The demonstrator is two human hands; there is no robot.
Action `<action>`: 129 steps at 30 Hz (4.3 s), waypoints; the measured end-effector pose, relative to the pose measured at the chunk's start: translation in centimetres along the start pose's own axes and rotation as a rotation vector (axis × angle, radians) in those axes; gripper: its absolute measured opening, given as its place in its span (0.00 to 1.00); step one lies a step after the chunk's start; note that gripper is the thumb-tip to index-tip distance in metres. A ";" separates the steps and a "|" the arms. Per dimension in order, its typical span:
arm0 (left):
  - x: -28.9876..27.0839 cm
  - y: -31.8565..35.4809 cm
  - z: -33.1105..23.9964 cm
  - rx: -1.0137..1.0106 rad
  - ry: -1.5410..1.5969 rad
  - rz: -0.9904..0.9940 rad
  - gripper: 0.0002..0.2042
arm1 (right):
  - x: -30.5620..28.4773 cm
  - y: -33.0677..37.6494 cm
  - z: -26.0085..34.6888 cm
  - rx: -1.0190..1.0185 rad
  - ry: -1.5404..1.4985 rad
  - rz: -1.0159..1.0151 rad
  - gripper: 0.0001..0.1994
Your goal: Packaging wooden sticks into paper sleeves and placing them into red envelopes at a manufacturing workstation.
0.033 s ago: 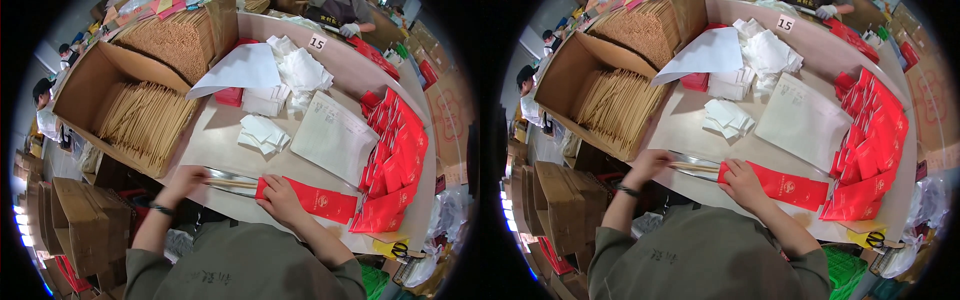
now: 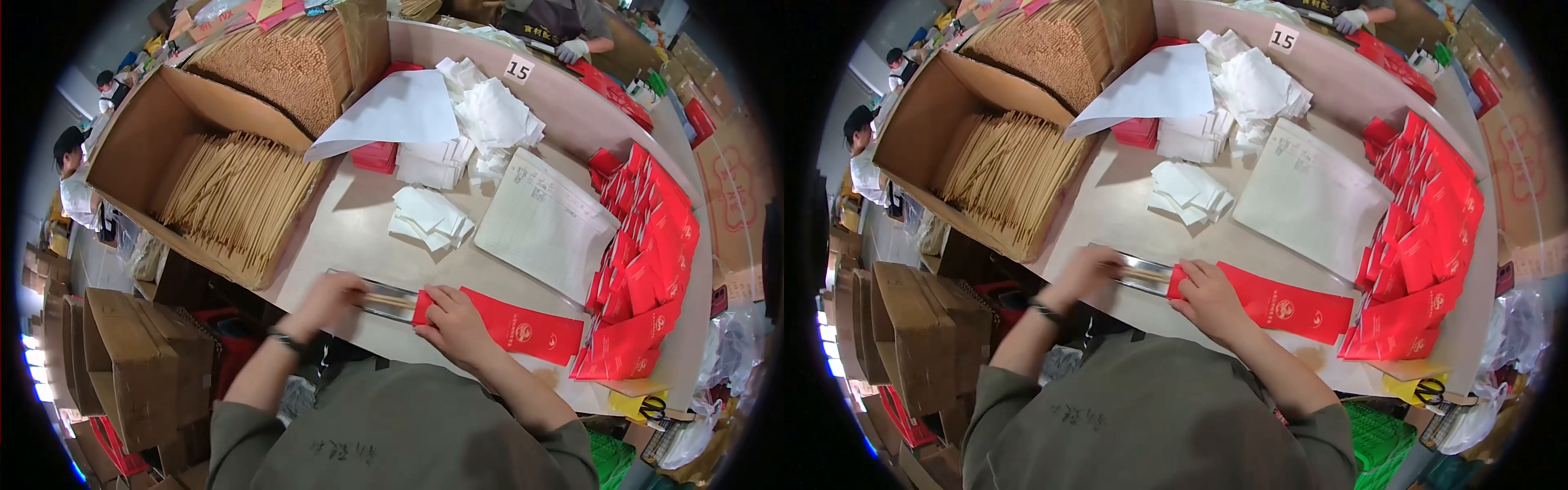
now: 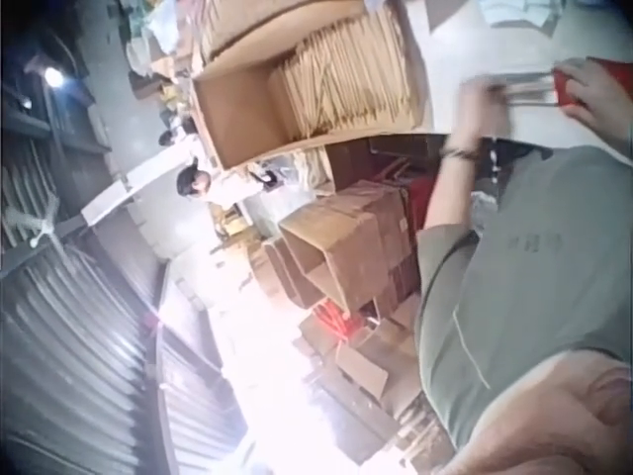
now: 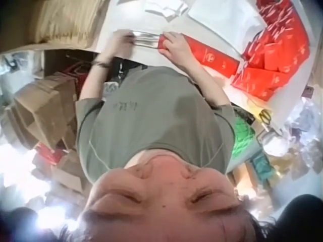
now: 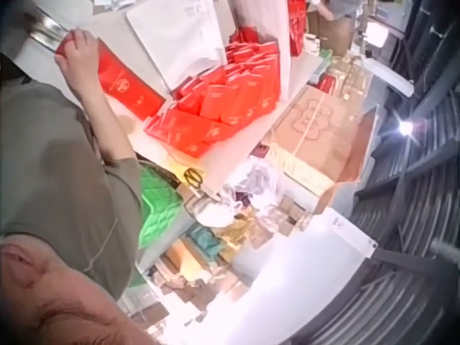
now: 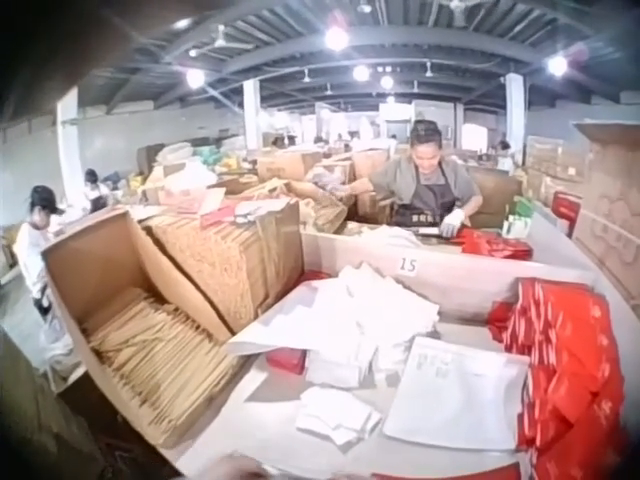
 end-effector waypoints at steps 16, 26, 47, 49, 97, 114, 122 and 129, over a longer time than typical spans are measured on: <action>5.8 0.5 -9.3 0.351 -0.382 -0.240 0.45 | -0.9 1.0 0.4 0.044 0.092 -0.174 0.18; -1.5 -0.4 -7.0 -0.057 -0.326 -0.168 0.19 | -21.2 6.0 -7.4 0.287 0.354 -0.290 0.09; 5.3 -0.6 -7.5 0.084 -0.483 -0.042 0.31 | -0.6 4.6 -6.6 0.704 -0.009 0.063 0.14; 4.6 -0.2 -7.5 0.063 -0.515 0.040 0.32 | -0.8 4.6 -7.0 0.717 -0.015 0.067 0.12; -5.9 9.2 3.2 -0.064 0.329 -0.485 0.08 | -10.8 20.5 -15.6 0.677 -0.036 -0.578 0.05; 4.9 -2.7 -5.9 0.160 -0.163 0.063 0.05 | -1.0 3.3 -0.5 0.008 0.007 -0.112 0.16; 1.8 -0.8 -3.7 0.047 -0.347 -0.370 0.18 | -7.3 16.0 -2.3 0.370 0.240 -0.303 0.12; 2.8 -1.7 -3.5 0.129 -0.194 -0.352 0.15 | -9.0 20.3 -6.1 0.372 0.431 -0.338 0.16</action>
Point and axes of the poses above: each hand's wrist, its own y-axis away from the middle knuckle, its own x-axis out of the palm, z = x × y, the point moved 9 cm from there along -y, towards the middle knuckle, and after that the axes turned 8 degrees about z, right-handed, at the moved point
